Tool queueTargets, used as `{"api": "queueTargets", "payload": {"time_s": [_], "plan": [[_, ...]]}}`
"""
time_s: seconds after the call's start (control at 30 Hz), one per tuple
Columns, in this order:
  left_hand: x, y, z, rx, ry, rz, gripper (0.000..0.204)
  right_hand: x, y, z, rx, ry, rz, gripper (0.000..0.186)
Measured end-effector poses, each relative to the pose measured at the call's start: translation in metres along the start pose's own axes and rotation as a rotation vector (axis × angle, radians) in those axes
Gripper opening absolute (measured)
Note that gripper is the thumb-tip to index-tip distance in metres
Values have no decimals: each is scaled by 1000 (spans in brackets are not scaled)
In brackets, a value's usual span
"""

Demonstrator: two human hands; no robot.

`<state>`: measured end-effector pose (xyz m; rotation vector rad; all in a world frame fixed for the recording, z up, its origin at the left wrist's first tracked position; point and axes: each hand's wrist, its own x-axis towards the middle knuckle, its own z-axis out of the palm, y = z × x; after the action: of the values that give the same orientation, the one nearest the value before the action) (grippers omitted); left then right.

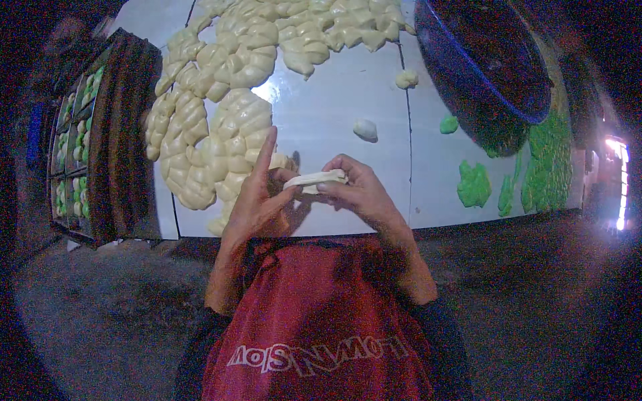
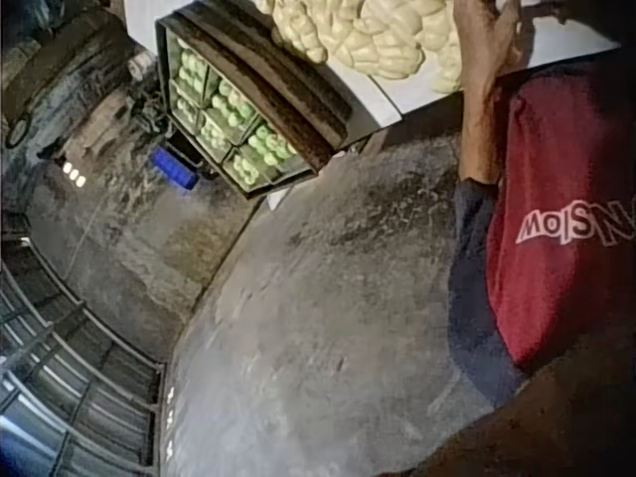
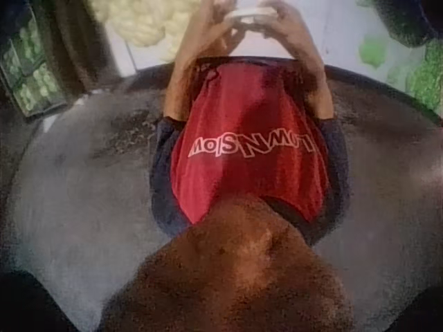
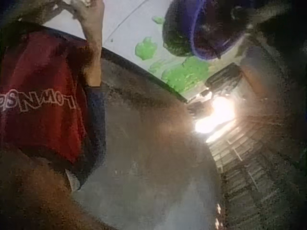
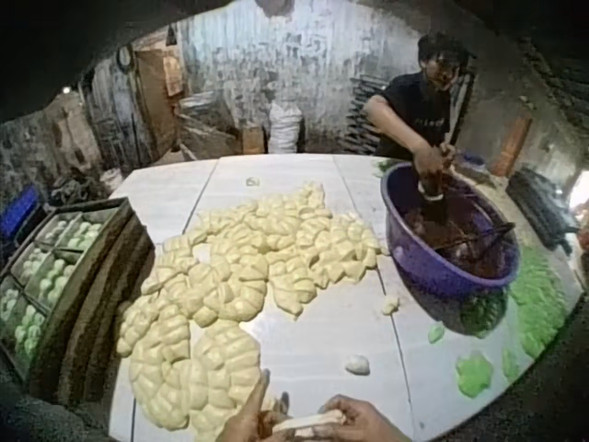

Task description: The person takes pieces of white and green dough from a table, fills them with a dark paste from a bowl by hand, shapes them into balls, and places them into a metal tray.

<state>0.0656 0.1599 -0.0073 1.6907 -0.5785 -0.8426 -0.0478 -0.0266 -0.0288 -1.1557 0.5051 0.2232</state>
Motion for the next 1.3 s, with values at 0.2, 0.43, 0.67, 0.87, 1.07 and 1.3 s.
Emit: {"api": "queueTargets", "payload": {"time_s": [0.2,0.43,0.67,0.87,1.07,1.3], "plan": [[11,-1,0,244,-53,391,86,-2,-6,1,220,-52,46,21],[13,13,12,464,-76,70,70,8,-2,7,-126,9,-128,25],[11,3,10,641,-3,162,32,0,-18,9,-393,107,-196,28],[11,20,17,640,121,59,25,0,-24,16,-567,96,-261,23],[10,10,17,648,99,242,23,2,-24,17,-30,73,-77,17],[11,9,14,783,2,167,21,10,-20,11,-448,54,-168,23]]}}
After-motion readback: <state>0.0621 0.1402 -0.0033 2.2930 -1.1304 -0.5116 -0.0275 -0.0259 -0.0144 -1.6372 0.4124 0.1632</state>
